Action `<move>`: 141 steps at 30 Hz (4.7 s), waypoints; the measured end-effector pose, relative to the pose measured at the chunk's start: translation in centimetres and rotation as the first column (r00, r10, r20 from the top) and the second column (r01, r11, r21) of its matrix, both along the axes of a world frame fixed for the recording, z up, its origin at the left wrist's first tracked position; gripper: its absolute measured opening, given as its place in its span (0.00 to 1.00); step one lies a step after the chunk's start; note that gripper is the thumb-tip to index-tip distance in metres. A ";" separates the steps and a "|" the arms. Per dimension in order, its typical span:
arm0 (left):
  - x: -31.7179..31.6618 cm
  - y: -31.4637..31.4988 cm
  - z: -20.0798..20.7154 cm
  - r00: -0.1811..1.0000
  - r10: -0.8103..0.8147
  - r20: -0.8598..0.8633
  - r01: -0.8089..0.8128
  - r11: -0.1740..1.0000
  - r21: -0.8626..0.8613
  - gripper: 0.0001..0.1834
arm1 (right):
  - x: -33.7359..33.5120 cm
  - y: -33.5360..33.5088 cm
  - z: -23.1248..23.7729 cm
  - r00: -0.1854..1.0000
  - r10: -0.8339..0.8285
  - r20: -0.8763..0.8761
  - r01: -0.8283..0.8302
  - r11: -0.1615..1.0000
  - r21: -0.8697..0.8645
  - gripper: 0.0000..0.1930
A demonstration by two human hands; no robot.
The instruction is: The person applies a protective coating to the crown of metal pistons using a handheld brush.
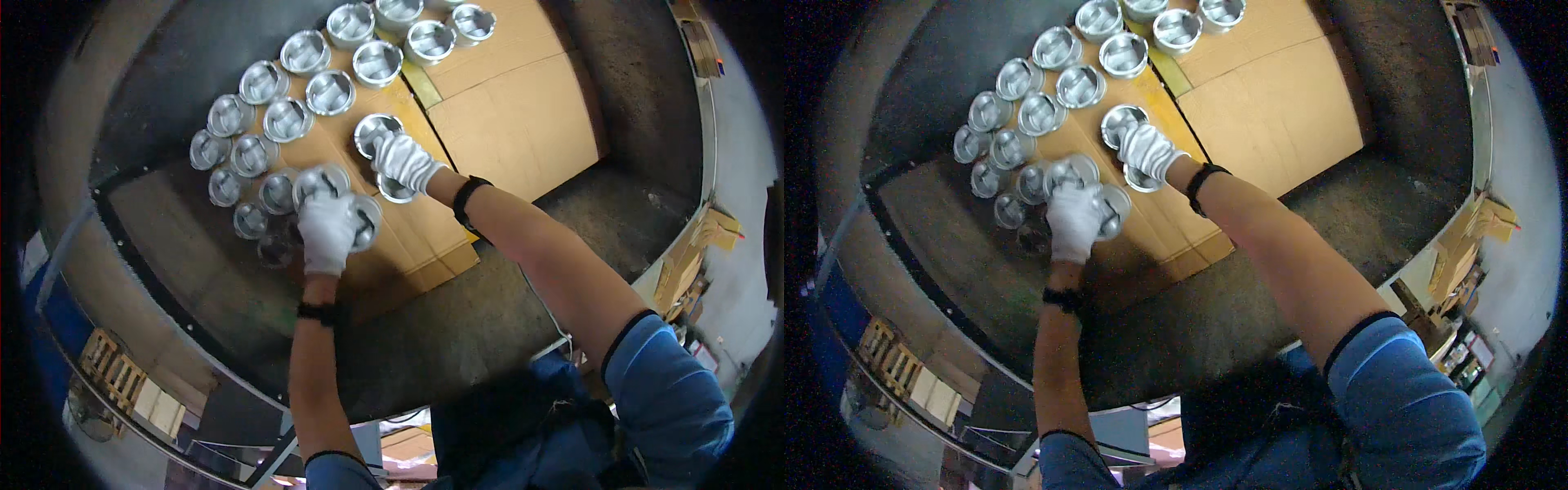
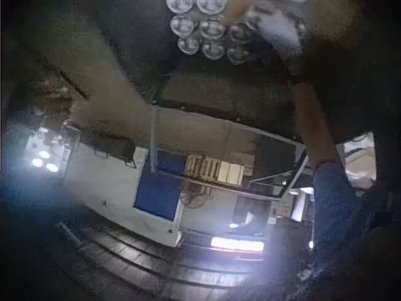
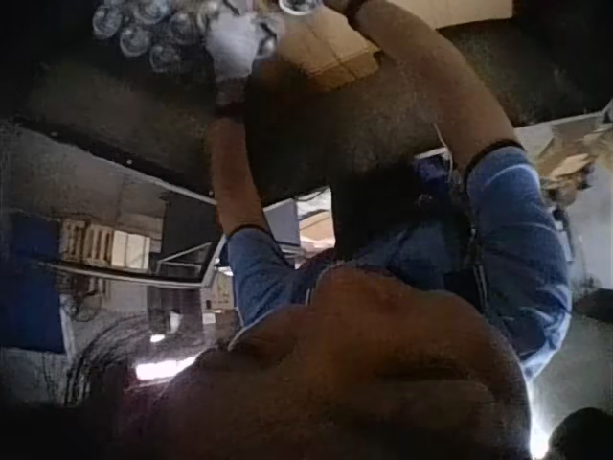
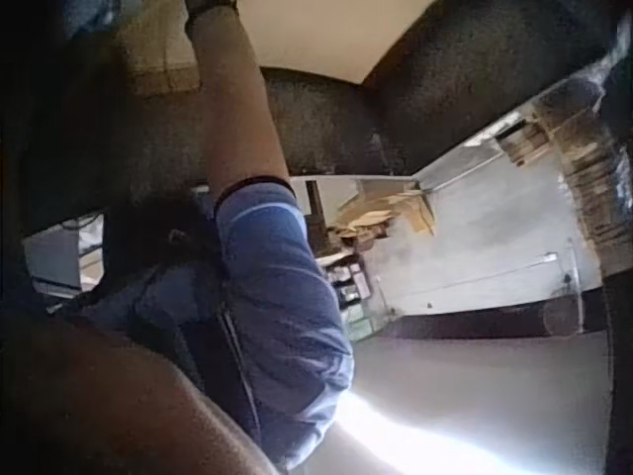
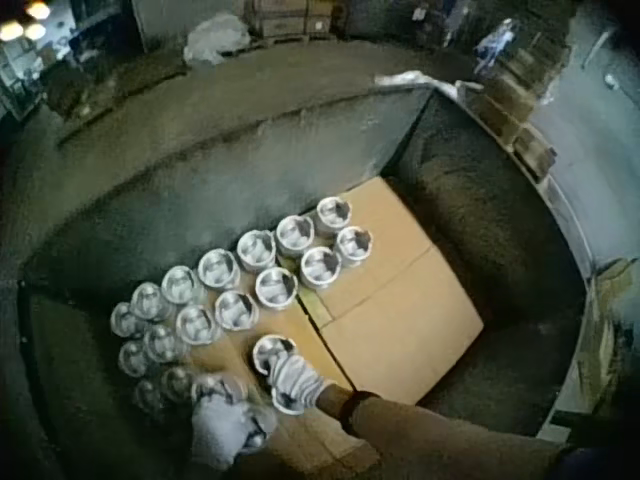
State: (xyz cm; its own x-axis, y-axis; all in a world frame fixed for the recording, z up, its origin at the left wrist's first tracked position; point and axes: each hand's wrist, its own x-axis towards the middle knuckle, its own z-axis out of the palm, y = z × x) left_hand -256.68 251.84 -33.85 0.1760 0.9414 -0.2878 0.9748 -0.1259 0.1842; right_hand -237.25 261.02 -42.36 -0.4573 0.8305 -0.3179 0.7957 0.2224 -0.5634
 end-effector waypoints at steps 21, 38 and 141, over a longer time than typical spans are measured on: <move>27.8 -15.5 41.4 0.845 -0.501 0.187 0.490 0.865 0.105 0.16 | 37.6 -42.8 58.6 0.455 -0.886 -0.084 0.890 0.450 0.073 0.16; 75.1 -37.1 51.6 -0.338 -0.934 0.112 0.910 -0.294 0.292 0.17 | 45.9 -90.6 55.1 -0.471 -0.817 0.332 0.870 -0.368 0.329 0.07; 96.6 -78.4 49.9 0.005 -0.442 0.897 0.724 -0.617 -0.308 0.15 | 49.3 -95.2 55.9 -0.793 -0.512 -0.332 0.164 -0.703 0.692 0.06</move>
